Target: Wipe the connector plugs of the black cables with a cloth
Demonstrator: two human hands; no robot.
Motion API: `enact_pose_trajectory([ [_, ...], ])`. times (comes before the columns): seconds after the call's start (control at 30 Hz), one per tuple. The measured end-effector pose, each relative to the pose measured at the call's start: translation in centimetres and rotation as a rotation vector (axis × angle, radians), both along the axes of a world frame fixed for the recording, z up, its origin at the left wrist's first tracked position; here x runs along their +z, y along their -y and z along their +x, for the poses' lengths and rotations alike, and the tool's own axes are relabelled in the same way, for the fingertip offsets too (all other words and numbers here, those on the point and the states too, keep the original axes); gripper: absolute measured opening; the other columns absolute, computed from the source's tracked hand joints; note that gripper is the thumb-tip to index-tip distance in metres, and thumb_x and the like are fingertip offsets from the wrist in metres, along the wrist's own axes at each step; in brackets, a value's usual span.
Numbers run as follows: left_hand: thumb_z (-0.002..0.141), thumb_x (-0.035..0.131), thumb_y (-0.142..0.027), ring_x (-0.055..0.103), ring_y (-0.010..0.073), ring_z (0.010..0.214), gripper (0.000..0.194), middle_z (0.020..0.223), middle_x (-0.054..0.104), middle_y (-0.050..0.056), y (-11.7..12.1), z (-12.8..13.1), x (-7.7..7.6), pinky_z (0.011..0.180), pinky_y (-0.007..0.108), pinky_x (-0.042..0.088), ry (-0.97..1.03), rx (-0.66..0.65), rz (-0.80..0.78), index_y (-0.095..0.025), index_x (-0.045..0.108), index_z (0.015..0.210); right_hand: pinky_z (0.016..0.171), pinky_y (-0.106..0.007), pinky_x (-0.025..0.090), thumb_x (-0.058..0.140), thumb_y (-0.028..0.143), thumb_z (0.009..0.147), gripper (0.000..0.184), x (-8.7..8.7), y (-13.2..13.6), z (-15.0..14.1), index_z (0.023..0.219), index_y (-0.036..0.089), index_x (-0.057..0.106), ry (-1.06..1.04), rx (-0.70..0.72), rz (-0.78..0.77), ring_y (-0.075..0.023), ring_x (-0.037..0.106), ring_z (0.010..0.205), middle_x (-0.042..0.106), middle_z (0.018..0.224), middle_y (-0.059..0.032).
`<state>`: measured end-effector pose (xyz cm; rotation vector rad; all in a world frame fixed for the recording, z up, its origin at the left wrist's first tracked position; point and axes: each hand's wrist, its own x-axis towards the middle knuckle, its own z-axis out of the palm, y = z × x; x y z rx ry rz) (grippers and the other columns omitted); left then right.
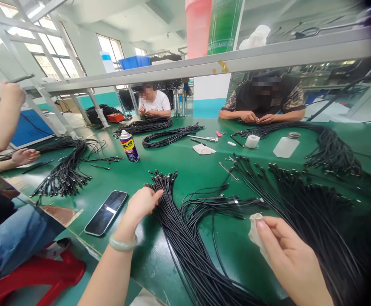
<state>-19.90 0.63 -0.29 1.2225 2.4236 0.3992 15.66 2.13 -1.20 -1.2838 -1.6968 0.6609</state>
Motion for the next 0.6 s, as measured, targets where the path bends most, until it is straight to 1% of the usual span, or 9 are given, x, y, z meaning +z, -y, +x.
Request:
enact_pose_trajectory([
  [0.07, 0.091, 0.047, -0.056, 0.059, 0.0186, 0.043, 0.055, 0.045, 0.060, 0.005, 1.5, 0.3, -0.8, 0.054, 0.028, 0.042, 0.041, 0.055, -0.028, -0.018, 0.058, 0.053, 0.055, -0.020, 0.053, 0.055, 0.049, 0.092, 0.030, 0.1, 0.0, 0.0, 0.088, 0.023, 0.069, -0.007, -0.004, 0.001, -0.0170, 0.069, 0.064, 0.072, 0.075, -0.0024],
  [0.17, 0.092, 0.046, -0.049, 0.058, 0.0174, 0.040, 0.049, 0.047, 0.063, 0.004, 3.0, 0.6, -2.2, 0.049, 0.026, 0.042, 0.126, 0.126, -0.002, -0.018, 0.058, 0.056, 0.053, -0.021, 0.052, 0.055, 0.051, 0.091, 0.031, 0.1, 0.2, 0.1, 0.088, 0.023, 0.069, -0.001, -0.005, 0.007, -0.0176, 0.069, 0.062, 0.072, 0.074, -0.0028],
  [0.27, 0.089, 0.050, -0.043, 0.062, 0.0171, 0.044, 0.040, 0.054, 0.068, 0.004, 3.8, 0.8, -2.9, 0.047, 0.025, 0.043, 0.199, 0.164, 0.108, -0.018, 0.059, 0.060, 0.052, -0.023, 0.050, 0.055, 0.052, 0.091, 0.033, 0.0, 0.2, 0.2, 0.087, 0.022, 0.068, 0.002, 0.010, 0.010, -0.0176, 0.066, 0.057, 0.071, 0.070, -0.0026],
  [0.33, 0.087, 0.054, -0.041, 0.065, 0.0188, 0.048, 0.036, 0.057, 0.069, 0.006, 4.3, 1.1, -2.8, 0.049, 0.026, 0.046, 0.206, 0.197, 0.211, -0.017, 0.060, 0.060, 0.053, -0.024, 0.049, 0.055, 0.052, 0.092, 0.033, -0.1, 0.2, 0.3, 0.088, 0.022, 0.068, -0.010, 0.020, -0.003, -0.0179, 0.065, 0.058, 0.071, 0.071, -0.0030],
  [0.4, 0.087, 0.053, -0.039, 0.069, 0.0208, 0.058, 0.031, 0.069, 0.073, 0.009, 4.6, 1.6, -2.1, 0.055, 0.028, 0.050, 0.203, 0.222, 0.347, -0.014, 0.065, 0.072, 0.053, -0.024, 0.048, 0.055, 0.052, 0.092, 0.033, -0.2, 0.3, 0.2, 0.089, 0.022, 0.067, -0.045, 0.032, -0.043, -0.0180, 0.064, 0.060, 0.070, 0.072, -0.0031],
  [0.43, 0.090, 0.050, -0.039, 0.071, 0.0208, 0.068, 0.031, 0.082, 0.075, 0.012, 4.5, 2.1, -1.6, 0.060, 0.029, 0.053, 0.204, 0.226, 0.428, -0.013, 0.066, 0.087, 0.053, -0.024, 0.047, 0.055, 0.052, 0.093, 0.033, -0.1, 0.3, 0.1, 0.090, 0.021, 0.067, -0.075, 0.044, -0.074, -0.0177, 0.062, 0.060, 0.069, 0.071, -0.0030],
  [0.47, 0.093, 0.045, -0.039, 0.072, 0.0198, 0.077, 0.035, 0.097, 0.074, 0.013, 4.4, 2.6, -1.0, 0.066, 0.029, 0.055, 0.220, 0.219, 0.521, -0.012, 0.064, 0.106, 0.052, -0.024, 0.045, 0.055, 0.052, 0.093, 0.034, 0.0, 0.3, 0.0, 0.090, 0.021, 0.066, -0.116, 0.060, -0.110, -0.0174, 0.060, 0.059, 0.067, 0.070, -0.0027],
  [0.53, 0.097, 0.039, -0.039, 0.071, 0.0151, 0.087, 0.045, 0.119, 0.067, 0.013, 3.5, 3.8, 0.7, 0.074, 0.028, 0.057, 0.280, 0.177, 0.724, -0.014, 0.046, 0.134, 0.052, -0.025, 0.044, 0.057, 0.052, 0.093, 0.034, 0.3, 0.3, -0.2, 0.090, 0.020, 0.066, -0.227, 0.091, -0.185, -0.0166, 0.057, 0.059, 0.065, 0.068, -0.0022],
  [0.6, 0.094, 0.051, -0.039, 0.067, 0.0128, 0.075, 0.049, 0.109, 0.067, 0.011, 2.1, 5.2, 2.6, 0.068, 0.028, 0.058, 0.466, 0.063, 1.024, -0.013, 0.046, 0.136, 0.052, -0.024, 0.041, 0.061, 0.052, 0.090, 0.034, 0.6, 0.2, -0.5, 0.088, 0.019, 0.065, -0.350, 0.092, -0.266, -0.0153, 0.053, 0.058, 0.064, 0.068, -0.0017],
])
